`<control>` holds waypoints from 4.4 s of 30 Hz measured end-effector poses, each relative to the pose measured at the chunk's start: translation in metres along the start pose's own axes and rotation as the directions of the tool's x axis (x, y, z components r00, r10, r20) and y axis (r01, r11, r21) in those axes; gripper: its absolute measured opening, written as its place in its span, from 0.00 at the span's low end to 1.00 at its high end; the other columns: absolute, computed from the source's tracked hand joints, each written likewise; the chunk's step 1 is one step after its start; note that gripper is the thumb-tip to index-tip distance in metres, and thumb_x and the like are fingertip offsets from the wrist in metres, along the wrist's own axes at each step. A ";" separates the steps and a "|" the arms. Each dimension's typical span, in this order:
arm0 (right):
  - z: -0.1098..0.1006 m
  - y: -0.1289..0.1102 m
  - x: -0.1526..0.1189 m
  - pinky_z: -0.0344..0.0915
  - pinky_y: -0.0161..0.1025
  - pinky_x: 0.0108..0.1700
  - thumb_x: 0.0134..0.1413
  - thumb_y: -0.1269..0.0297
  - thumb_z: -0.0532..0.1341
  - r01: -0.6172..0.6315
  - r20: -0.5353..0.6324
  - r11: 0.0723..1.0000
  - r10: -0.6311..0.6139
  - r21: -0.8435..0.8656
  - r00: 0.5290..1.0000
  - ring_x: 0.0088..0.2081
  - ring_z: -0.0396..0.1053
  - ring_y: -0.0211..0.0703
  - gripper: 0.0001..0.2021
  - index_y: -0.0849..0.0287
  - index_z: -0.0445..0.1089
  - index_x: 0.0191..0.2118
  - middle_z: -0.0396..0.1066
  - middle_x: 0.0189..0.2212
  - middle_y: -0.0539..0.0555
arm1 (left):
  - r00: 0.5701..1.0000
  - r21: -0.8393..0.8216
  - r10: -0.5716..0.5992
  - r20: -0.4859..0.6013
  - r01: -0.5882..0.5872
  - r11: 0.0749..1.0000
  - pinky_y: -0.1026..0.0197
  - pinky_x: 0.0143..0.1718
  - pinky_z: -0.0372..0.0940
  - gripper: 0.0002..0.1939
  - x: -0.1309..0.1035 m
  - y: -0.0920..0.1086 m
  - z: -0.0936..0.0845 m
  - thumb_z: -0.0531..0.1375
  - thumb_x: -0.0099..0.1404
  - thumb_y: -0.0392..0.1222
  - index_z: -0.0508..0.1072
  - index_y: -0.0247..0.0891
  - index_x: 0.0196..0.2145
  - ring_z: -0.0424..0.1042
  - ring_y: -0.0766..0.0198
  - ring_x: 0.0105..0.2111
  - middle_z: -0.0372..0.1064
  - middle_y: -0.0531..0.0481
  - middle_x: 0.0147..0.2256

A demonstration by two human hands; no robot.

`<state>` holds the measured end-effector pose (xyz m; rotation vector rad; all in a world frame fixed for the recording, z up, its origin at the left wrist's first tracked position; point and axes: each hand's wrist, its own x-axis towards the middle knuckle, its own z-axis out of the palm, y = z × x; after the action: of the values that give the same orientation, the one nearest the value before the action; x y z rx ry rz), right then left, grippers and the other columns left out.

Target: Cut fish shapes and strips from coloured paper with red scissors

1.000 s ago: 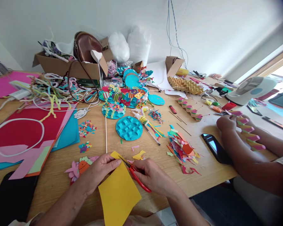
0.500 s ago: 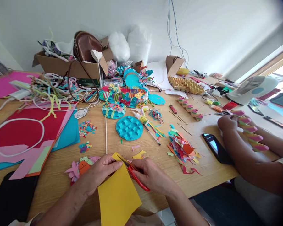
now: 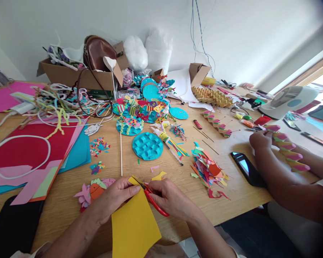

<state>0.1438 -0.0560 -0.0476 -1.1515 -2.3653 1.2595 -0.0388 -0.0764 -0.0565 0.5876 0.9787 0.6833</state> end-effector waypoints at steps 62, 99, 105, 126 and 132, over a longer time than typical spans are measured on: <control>-0.025 0.041 -0.042 0.50 0.35 0.22 0.54 0.68 0.52 -0.686 -0.399 0.454 0.577 -0.568 0.712 0.29 0.72 0.50 0.06 0.62 0.64 0.35 0.72 0.27 0.60 | 0.998 0.023 -0.016 -0.057 0.018 1.000 0.68 0.23 0.61 0.09 0.001 -0.007 -0.002 0.65 0.49 0.45 0.72 0.38 0.25 0.68 0.68 0.22 0.70 0.56 0.20; -0.037 0.071 -0.023 0.53 0.31 0.29 0.51 0.70 0.54 -0.550 -0.463 0.769 0.377 -0.326 0.802 0.29 0.65 0.37 0.07 0.60 0.67 0.27 0.70 0.26 0.51 | 0.995 0.084 -0.023 -0.099 0.031 0.996 0.68 0.26 0.60 0.11 0.004 -0.013 -0.010 0.64 0.48 0.49 0.73 0.39 0.25 0.66 0.67 0.25 0.67 0.56 0.21; -0.073 0.054 -0.017 0.53 0.31 0.29 0.53 0.68 0.51 -0.543 -0.550 0.764 0.303 -0.348 0.779 0.29 0.64 0.37 0.09 0.60 0.66 0.27 0.68 0.25 0.50 | 0.992 0.095 0.026 -0.126 -0.014 0.995 0.68 0.26 0.60 0.13 0.004 -0.011 -0.004 0.65 0.45 0.50 0.74 0.38 0.24 0.65 0.67 0.24 0.67 0.56 0.21; -0.071 -0.001 0.013 0.60 0.29 0.27 0.58 0.59 0.50 -0.313 -0.174 0.927 0.280 -0.208 0.944 0.26 0.68 0.34 0.13 0.60 0.68 0.31 0.71 0.25 0.50 | 0.956 0.105 0.134 -0.261 -0.109 0.988 0.66 0.23 0.61 0.13 0.005 -0.008 -0.008 0.63 0.49 0.51 0.72 0.39 0.27 0.67 0.65 0.22 0.68 0.56 0.21; -0.011 -0.017 -0.015 0.56 0.27 0.21 0.52 0.58 0.56 -0.207 0.005 0.935 0.215 0.288 0.977 0.22 0.63 0.32 0.10 0.59 0.66 0.33 0.65 0.21 0.47 | 0.924 0.128 0.245 -0.293 -0.216 0.968 0.66 0.19 0.59 0.11 0.002 0.002 0.001 0.63 0.47 0.49 0.69 0.39 0.23 0.65 0.66 0.18 0.65 0.57 0.18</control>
<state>0.1506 -0.0652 -0.0255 -1.3404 -1.9930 1.5832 -0.0376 -0.0739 -0.0560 0.6999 1.2485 0.9641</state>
